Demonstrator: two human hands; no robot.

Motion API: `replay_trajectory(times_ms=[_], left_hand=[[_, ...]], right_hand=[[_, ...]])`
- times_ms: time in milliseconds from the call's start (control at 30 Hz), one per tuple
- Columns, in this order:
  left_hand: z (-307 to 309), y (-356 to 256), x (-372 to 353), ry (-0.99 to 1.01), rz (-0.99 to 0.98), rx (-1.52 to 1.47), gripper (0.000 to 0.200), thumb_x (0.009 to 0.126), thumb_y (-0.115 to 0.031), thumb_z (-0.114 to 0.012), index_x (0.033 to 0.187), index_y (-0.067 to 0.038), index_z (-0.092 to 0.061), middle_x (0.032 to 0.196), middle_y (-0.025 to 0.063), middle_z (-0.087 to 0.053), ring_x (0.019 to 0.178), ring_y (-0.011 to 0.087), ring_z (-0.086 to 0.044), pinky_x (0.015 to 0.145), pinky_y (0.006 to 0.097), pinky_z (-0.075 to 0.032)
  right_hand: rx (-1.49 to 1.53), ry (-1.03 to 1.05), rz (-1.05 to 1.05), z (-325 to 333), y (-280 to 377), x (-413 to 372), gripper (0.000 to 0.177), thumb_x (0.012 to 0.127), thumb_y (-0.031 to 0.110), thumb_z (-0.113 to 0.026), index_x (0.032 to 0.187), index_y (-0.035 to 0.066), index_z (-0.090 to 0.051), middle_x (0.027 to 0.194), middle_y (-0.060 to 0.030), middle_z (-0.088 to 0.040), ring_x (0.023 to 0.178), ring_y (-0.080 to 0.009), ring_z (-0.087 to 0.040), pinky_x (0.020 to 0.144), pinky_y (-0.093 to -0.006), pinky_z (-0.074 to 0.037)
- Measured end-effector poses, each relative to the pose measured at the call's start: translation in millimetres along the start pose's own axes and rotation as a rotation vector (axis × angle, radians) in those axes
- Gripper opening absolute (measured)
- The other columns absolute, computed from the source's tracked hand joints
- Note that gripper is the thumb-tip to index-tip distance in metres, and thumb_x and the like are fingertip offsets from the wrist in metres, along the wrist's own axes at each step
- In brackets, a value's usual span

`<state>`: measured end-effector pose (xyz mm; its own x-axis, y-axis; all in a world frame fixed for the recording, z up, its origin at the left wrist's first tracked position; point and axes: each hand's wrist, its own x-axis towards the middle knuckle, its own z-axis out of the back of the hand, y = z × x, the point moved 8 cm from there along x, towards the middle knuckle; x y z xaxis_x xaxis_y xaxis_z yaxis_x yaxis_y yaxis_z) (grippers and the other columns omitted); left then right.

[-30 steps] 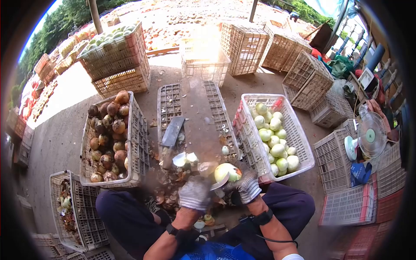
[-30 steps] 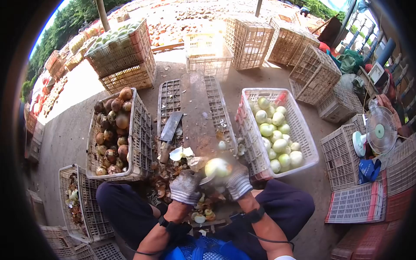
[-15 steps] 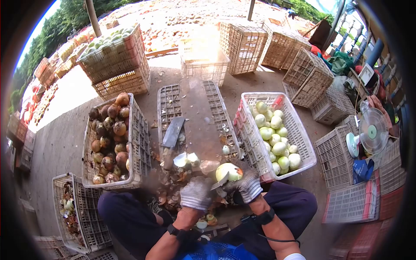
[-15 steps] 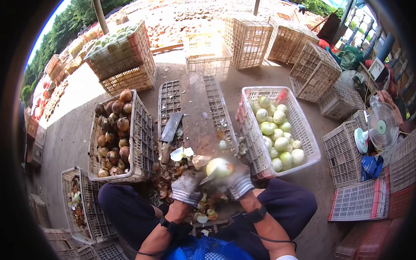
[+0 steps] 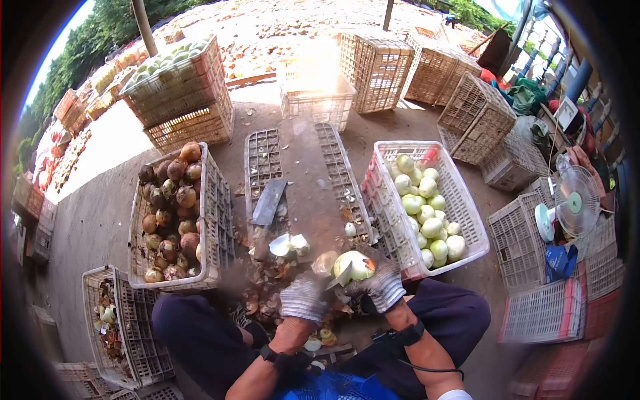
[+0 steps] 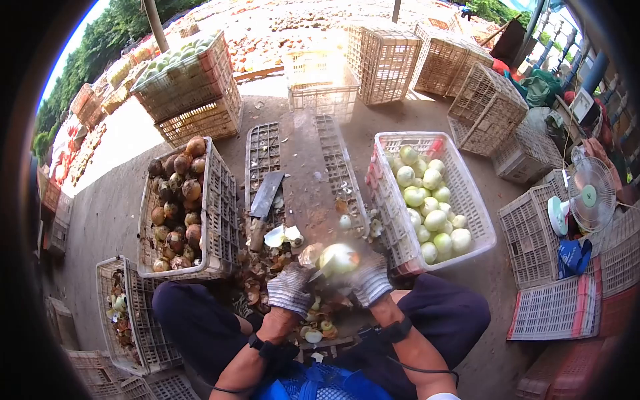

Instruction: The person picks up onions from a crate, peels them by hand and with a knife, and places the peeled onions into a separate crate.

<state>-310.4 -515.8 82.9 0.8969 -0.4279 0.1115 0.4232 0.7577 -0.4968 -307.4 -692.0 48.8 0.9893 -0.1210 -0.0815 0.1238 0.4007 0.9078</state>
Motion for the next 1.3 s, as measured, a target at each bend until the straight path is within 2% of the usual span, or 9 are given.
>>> replay_trajectory(times_ms=[167,267,367,467,767,867,1000,1167,1300], left_hand=[[-13,14,14,0.267,0.254,-0.014,0.025,0.077,-0.02,-0.063,0.101,-0.013,-0.068,0.091,0.0163,-0.064,0.084,0.0367,-0.063,0.069,0.0458,-0.052],[0,11,16,0.402,0.345,-0.097,0.03,0.069,-0.032,-0.074,0.083,-0.006,-0.07,0.087,0.0187,-0.068,0.079,0.039,-0.065,0.069,0.0478,-0.052],[9,5,11,0.133,0.17,-0.177,0.032,0.067,-0.034,-0.075,0.085,-0.008,-0.069,0.085,0.0158,-0.067,0.079,0.0383,-0.063,0.068,0.0479,-0.051],[16,4,2,-0.089,0.079,-0.225,0.02,0.081,-0.021,-0.061,0.096,-0.012,-0.069,0.09,0.0145,-0.065,0.083,0.0356,-0.063,0.07,0.0456,-0.051],[0,-1,3,-0.013,0.103,-0.09,0.025,0.077,-0.024,-0.065,0.099,-0.013,-0.069,0.095,0.0133,-0.065,0.086,0.0353,-0.063,0.071,0.046,-0.052],[6,2,14,0.184,0.23,-0.056,0.026,0.075,-0.023,-0.067,0.098,-0.012,-0.07,0.095,0.0141,-0.066,0.087,0.0346,-0.064,0.073,0.0441,-0.052],[-20,39,3,-0.008,0.389,-0.424,0.044,0.059,-0.034,-0.08,0.091,-0.006,-0.07,0.092,0.0145,-0.068,0.087,0.0357,-0.064,0.076,0.0419,-0.053],[14,16,-2,-0.041,0.433,-1.149,0.025,0.081,-0.004,-0.067,0.105,0.001,-0.063,0.083,0.0062,-0.065,0.061,0.0107,-0.06,0.057,0.0251,-0.05],[29,8,8,0.006,0.5,-1.355,0.034,0.081,-0.004,-0.066,0.113,0.001,-0.06,0.081,0.0061,-0.063,0.06,0.0119,-0.059,0.054,0.0245,-0.047]], right_hand=[[0.218,0.013,-0.029,5,11,-4,0.083,0.05,0.004,-0.088,0.126,0.0,-0.055,0.11,-0.007,-0.065,0.095,-0.016,-0.062,0.085,-0.029,-0.054],[0.449,0.064,-0.037,5,9,-3,0.085,0.05,0.003,-0.087,0.128,-0.001,-0.053,0.112,-0.0074,-0.064,0.097,-0.0167,-0.062,0.085,-0.0295,-0.054],[0.333,0.032,0.008,8,9,-1,0.086,0.05,0.004,-0.087,0.129,-0.001,-0.052,0.113,-0.0073,-0.063,0.098,-0.0166,-0.062,0.085,-0.03,-0.054],[0.312,0.0,-0.002,9,15,-4,0.086,0.051,0.006,-0.087,0.129,-0.001,-0.052,0.113,-0.0072,-0.063,0.098,-0.0168,-0.062,0.086,-0.0302,-0.054],[0.923,0.048,-0.329,-12,9,-18,0.082,0.052,0.001,-0.084,0.128,-0.004,-0.052,0.112,-0.0104,-0.064,0.099,-0.0202,-0.063,0.087,-0.032,-0.054],[0.987,0.074,-0.196,-6,25,-13,0.082,0.053,0.0,-0.083,0.128,-0.005,-0.051,0.113,-0.0118,-0.064,0.099,-0.0223,-0.063,0.087,-0.0337,-0.054],[0.976,0.021,-0.19,5,20,-13,0.082,0.053,0.0,-0.082,0.128,-0.006,-0.051,0.112,-0.0118,-0.064,0.1,-0.023,-0.063,0.089,-0.0344,-0.053],[0.74,0.078,-0.144,5,23,-14,0.084,0.053,0.006,-0.085,0.129,-0.003,-0.051,0.114,-0.0102,-0.063,0.103,-0.021,-0.061,0.092,-0.0337,-0.051],[0.283,0.105,0.011,-1,22,-9,0.092,0.049,0.02,-0.091,0.129,-0.001,-0.051,0.116,-0.0099,-0.063,0.106,-0.0207,-0.06,0.094,-0.034,-0.05]])
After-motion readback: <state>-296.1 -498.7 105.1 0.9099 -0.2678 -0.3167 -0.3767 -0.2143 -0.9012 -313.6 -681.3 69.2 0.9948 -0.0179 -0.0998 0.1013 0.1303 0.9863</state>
